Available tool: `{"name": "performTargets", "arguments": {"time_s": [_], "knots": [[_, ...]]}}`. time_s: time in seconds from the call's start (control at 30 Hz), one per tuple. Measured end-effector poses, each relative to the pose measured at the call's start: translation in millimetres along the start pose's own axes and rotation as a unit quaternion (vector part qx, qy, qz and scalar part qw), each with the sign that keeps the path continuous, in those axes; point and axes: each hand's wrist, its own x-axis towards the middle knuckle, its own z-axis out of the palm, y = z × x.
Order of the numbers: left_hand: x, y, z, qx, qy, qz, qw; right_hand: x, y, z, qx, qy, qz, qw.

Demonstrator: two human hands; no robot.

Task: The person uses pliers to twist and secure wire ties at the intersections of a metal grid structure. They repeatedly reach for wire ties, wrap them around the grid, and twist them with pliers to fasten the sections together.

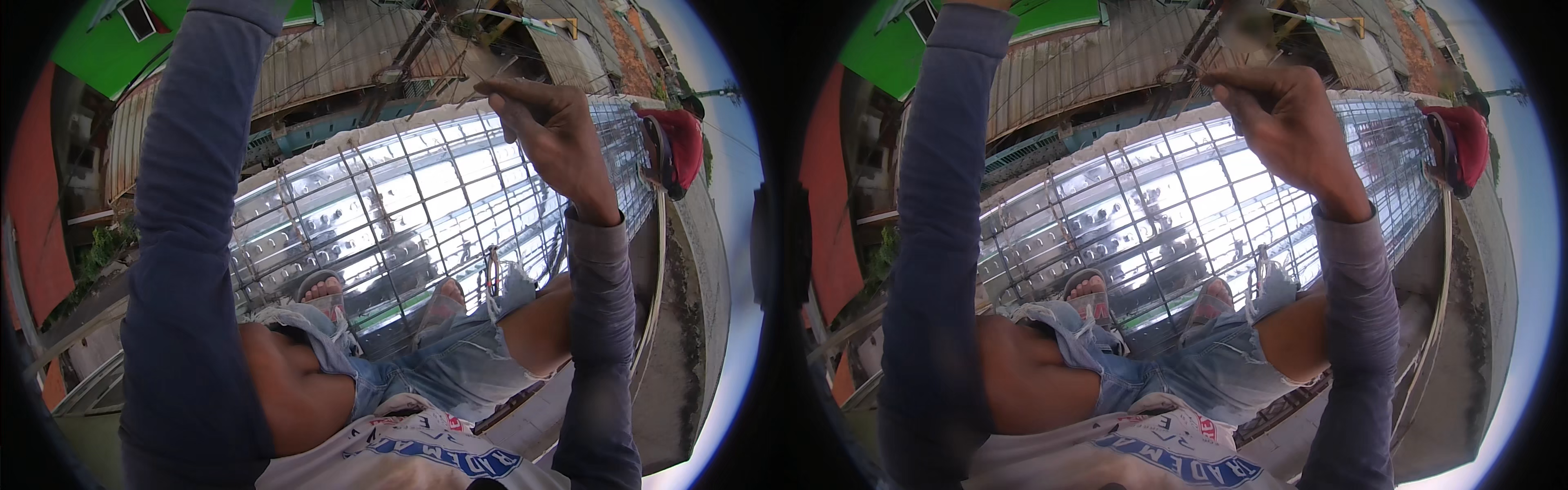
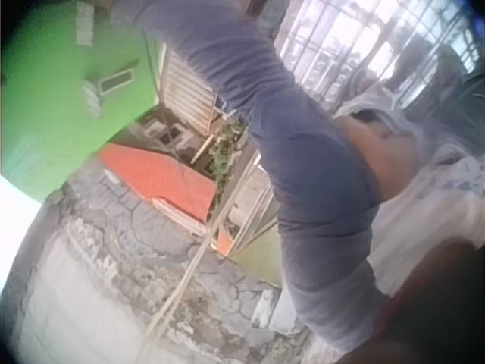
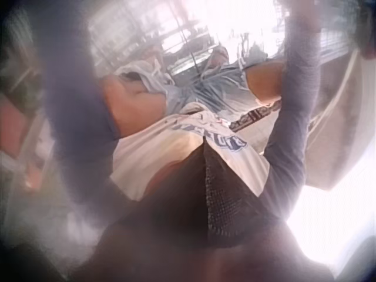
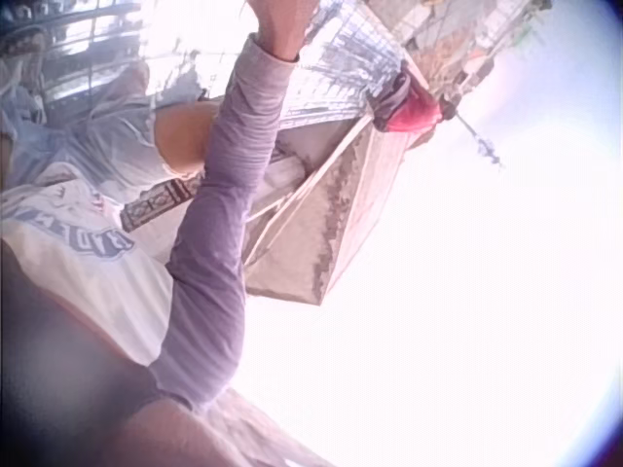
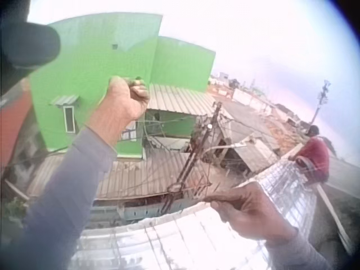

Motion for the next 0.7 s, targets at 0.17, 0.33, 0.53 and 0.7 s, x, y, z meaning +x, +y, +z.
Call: {"name": "performTargets", "arguments": {"time_s": [0.17, 0.33, 0.53, 0.7], "knots": [[-22.3, -20.7, 18.8, 0.056, -0.017, 0.043, 0.997, 8.6, 40.6, -14.9, -0.134, 0.056, 0.080, 0.986], [0.7, -12.1, -21.7, 0.013, 0.058, 0.085, 0.995, -16.5, -25.3, -64.5, 0.315, -0.024, 0.057, 0.947], [11.7, -22.6, -12.2, -0.011, 0.008, 0.046, 0.999, -15.1, 35.7, -26.3, -0.220, 0.120, -0.008, 0.968], [33.1, 6.8, -43.8, -0.028, 0.033, 0.096, 0.994, -24.8, -25.4, -69.2, 0.221, -0.036, 0.032, 0.974]]}}
